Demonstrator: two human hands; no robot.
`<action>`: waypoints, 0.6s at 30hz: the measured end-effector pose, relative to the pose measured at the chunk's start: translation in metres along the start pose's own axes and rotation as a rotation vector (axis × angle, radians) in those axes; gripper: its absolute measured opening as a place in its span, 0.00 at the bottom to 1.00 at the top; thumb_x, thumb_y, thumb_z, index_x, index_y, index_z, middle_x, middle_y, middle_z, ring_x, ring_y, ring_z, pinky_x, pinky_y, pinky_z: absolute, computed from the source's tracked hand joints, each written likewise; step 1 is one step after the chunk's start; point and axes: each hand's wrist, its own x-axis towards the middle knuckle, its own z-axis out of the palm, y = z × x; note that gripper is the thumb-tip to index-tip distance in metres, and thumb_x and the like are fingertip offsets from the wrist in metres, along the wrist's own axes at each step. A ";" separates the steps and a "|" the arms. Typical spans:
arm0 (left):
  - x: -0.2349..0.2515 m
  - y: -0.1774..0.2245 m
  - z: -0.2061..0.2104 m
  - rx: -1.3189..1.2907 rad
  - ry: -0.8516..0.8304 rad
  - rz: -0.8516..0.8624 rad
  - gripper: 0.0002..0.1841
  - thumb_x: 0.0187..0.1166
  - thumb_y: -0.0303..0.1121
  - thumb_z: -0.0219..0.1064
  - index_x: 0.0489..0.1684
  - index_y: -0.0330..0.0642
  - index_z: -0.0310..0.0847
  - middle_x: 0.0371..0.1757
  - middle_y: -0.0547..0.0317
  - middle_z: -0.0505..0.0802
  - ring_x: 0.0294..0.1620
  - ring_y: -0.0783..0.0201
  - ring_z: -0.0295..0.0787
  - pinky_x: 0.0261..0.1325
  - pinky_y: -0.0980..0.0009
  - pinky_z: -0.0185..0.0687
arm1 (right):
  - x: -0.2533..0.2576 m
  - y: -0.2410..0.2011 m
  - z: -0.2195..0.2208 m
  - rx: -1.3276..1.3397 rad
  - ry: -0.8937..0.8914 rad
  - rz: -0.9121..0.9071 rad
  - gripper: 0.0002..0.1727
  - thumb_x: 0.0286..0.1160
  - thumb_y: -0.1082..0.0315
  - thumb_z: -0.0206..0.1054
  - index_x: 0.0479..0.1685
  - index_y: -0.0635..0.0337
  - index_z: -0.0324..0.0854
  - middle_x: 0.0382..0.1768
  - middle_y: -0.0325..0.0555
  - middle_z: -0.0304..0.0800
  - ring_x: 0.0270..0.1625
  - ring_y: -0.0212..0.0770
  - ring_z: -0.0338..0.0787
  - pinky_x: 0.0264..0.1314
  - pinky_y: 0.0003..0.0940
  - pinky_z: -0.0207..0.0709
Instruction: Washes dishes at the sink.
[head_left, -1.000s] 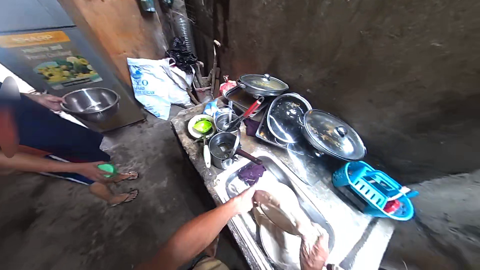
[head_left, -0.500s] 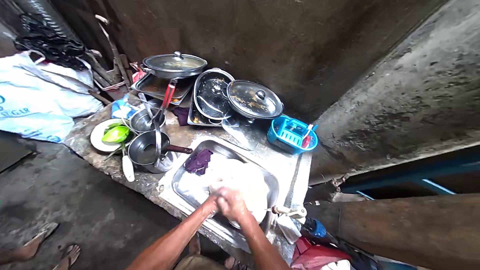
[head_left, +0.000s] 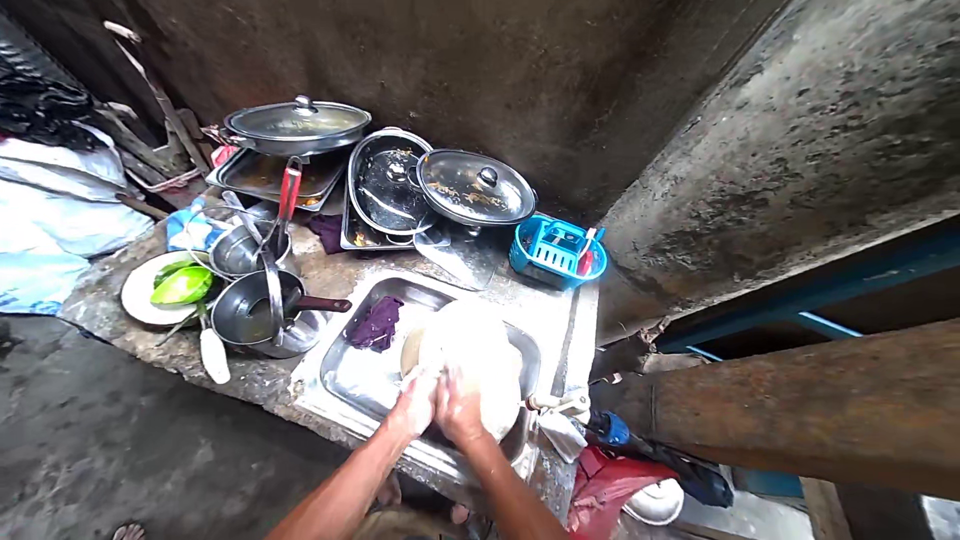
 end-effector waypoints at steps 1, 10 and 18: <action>0.001 0.005 0.003 -0.037 0.030 0.003 0.15 0.93 0.36 0.51 0.63 0.34 0.76 0.45 0.53 0.91 0.45 0.64 0.89 0.51 0.65 0.88 | -0.012 -0.001 0.008 -0.025 0.028 -0.081 0.23 0.78 0.65 0.59 0.67 0.69 0.85 0.64 0.60 0.91 0.68 0.60 0.89 0.72 0.59 0.80; -0.007 -0.003 -0.008 -0.197 0.054 -0.009 0.17 0.94 0.30 0.47 0.74 0.33 0.68 0.59 0.47 0.88 0.56 0.60 0.87 0.58 0.60 0.86 | 0.019 0.045 -0.024 -0.033 0.221 0.551 0.29 0.82 0.69 0.60 0.78 0.79 0.69 0.83 0.74 0.66 0.88 0.66 0.64 0.91 0.55 0.56; 0.024 -0.012 -0.039 0.106 0.049 -0.065 0.21 0.88 0.24 0.57 0.78 0.28 0.67 0.71 0.43 0.83 0.68 0.60 0.82 0.71 0.64 0.79 | -0.010 0.012 -0.051 -0.130 0.008 0.966 0.26 0.86 0.71 0.57 0.82 0.69 0.67 0.77 0.69 0.75 0.80 0.60 0.77 0.83 0.52 0.68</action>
